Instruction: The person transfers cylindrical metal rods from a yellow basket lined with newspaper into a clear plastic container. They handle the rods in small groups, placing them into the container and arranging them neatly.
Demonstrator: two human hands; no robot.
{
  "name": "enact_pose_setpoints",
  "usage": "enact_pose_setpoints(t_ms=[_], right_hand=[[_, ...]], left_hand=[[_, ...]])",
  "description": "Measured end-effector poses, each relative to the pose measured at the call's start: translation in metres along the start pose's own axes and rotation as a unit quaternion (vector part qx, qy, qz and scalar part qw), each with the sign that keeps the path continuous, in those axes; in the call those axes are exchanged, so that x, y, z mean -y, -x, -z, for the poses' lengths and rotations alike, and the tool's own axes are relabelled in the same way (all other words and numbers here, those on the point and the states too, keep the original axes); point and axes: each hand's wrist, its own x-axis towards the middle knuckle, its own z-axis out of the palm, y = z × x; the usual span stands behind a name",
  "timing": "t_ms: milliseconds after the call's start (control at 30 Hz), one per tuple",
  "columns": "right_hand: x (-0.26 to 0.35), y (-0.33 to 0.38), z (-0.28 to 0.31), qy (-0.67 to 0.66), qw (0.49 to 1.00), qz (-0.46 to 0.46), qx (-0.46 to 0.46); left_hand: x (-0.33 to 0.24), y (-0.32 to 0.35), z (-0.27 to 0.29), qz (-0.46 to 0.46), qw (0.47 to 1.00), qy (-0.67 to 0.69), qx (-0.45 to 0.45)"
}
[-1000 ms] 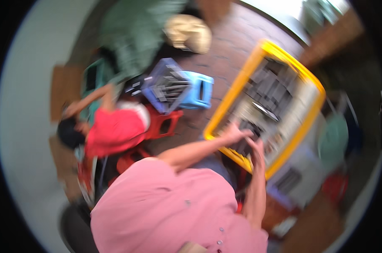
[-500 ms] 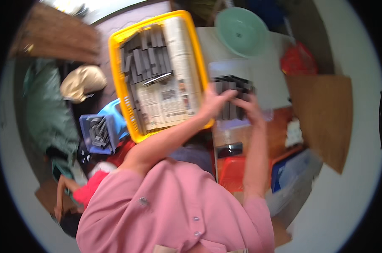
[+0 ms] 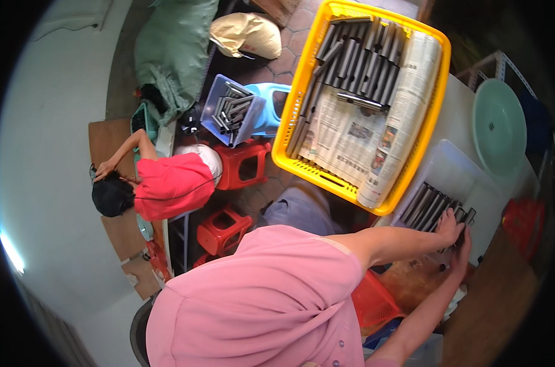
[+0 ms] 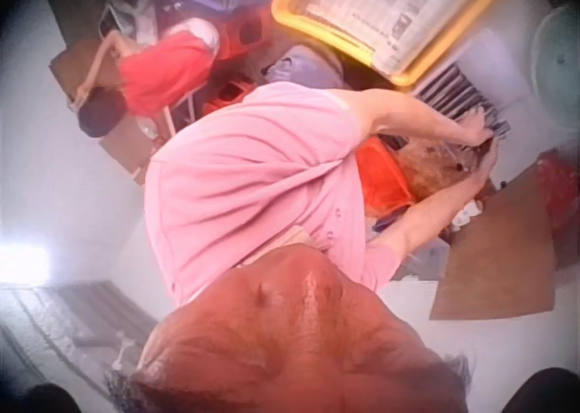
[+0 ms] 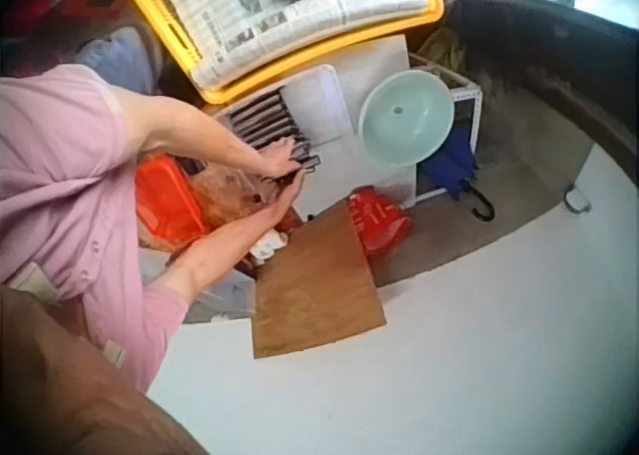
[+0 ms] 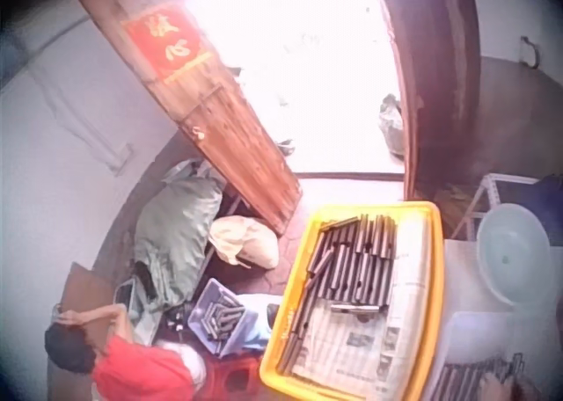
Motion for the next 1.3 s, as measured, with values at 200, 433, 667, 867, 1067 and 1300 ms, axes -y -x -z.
enact_pose_setpoints(t_ms=[200,433,667,867,1067,1300], right_hand=[[-0.037,-0.043,0.044,0.267,0.947,0.124,-0.126],[-0.004,0.032,-0.050,0.507,0.799,0.165,-0.279],[-0.044,0.110,-0.053,0.347,0.768,0.309,-0.440],[-0.180,0.083,0.024,0.308,0.727,0.076,-0.609],[-0.249,0.020,0.062,-0.055,0.858,0.001,-0.510],[-0.144,0.100,-0.001,0.114,0.751,0.286,-0.584]], left_hand=[[0.018,0.001,-0.010,-0.121,0.978,-0.168,-0.023],[0.013,0.025,0.043,-0.127,0.984,-0.124,0.034],[0.023,0.018,0.085,-0.219,0.962,-0.156,0.052],[-0.013,-0.009,0.106,-0.369,0.893,-0.257,0.030],[-0.039,-0.081,0.077,-0.339,0.837,-0.355,0.244],[-0.042,-0.074,0.064,-0.362,0.851,-0.319,0.208]])
